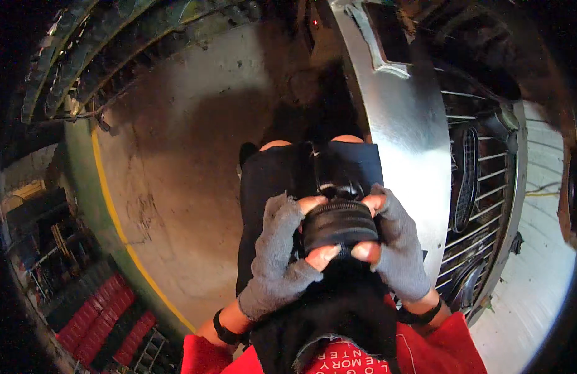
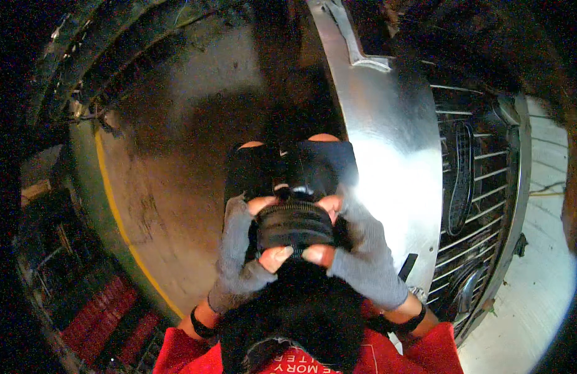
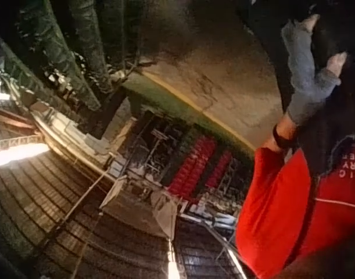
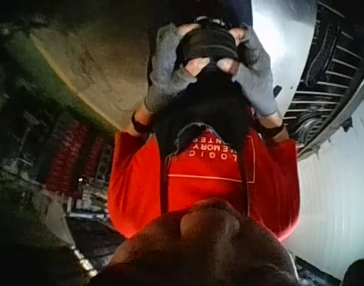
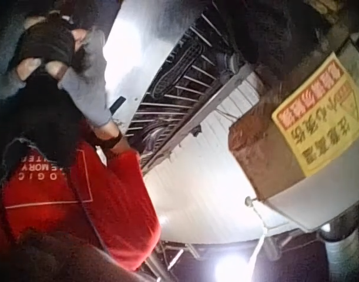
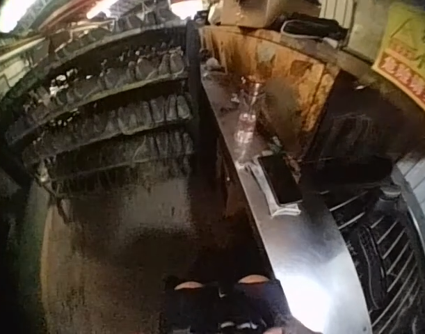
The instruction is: Inspecting and cleaning shoes in a factory setting.
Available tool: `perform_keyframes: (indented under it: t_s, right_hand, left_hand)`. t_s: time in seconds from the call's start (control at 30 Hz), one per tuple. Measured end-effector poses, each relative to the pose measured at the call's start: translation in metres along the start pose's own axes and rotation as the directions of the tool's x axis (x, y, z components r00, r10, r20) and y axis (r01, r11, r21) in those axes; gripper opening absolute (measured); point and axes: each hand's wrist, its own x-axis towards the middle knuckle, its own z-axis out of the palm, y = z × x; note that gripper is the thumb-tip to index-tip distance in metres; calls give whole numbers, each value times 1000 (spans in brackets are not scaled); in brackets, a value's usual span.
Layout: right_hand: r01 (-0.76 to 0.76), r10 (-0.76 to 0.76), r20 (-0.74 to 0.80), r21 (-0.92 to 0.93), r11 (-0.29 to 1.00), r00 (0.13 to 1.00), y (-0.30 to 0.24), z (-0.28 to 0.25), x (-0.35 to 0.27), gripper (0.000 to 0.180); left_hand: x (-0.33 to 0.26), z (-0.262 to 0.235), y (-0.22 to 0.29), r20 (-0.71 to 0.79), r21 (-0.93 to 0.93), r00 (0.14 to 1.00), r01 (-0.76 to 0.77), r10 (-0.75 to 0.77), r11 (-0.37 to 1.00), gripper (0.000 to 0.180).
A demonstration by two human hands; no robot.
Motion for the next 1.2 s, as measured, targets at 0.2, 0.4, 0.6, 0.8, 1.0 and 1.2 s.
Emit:
perform_keyframes:
  t_s: [0.2,0.4,0.6,0.8,1.0,1.2]
  right_hand:
    - [65,-43,80,-304,951,996,-10,-5,23,55]
    - [208,-155,154,-447,870,976,1,-13,46,66]
    - [168,-149,128,-150,974,980,-1,-15,61,77]
    - [299,-204,300,-318,900,932,-15,-12,48,92]
    - [607,-474,380,-521,600,794,-35,-10,-54,95]
    - [-140,162,34,-350,926,986,-18,-44,-95,54]
  left_hand:
    - [22,-8,-5,126,11,986,110,-111,994,60]
    - [37,-19,-19,191,53,975,101,-110,993,63]
    - [59,-33,-22,269,-159,958,149,-103,976,96]
    - [44,-62,-33,561,159,817,-265,134,951,135]
    - [-15,-20,8,405,-220,875,-189,266,957,146]
    - [-30,-10,99,448,-84,633,-673,631,735,96]
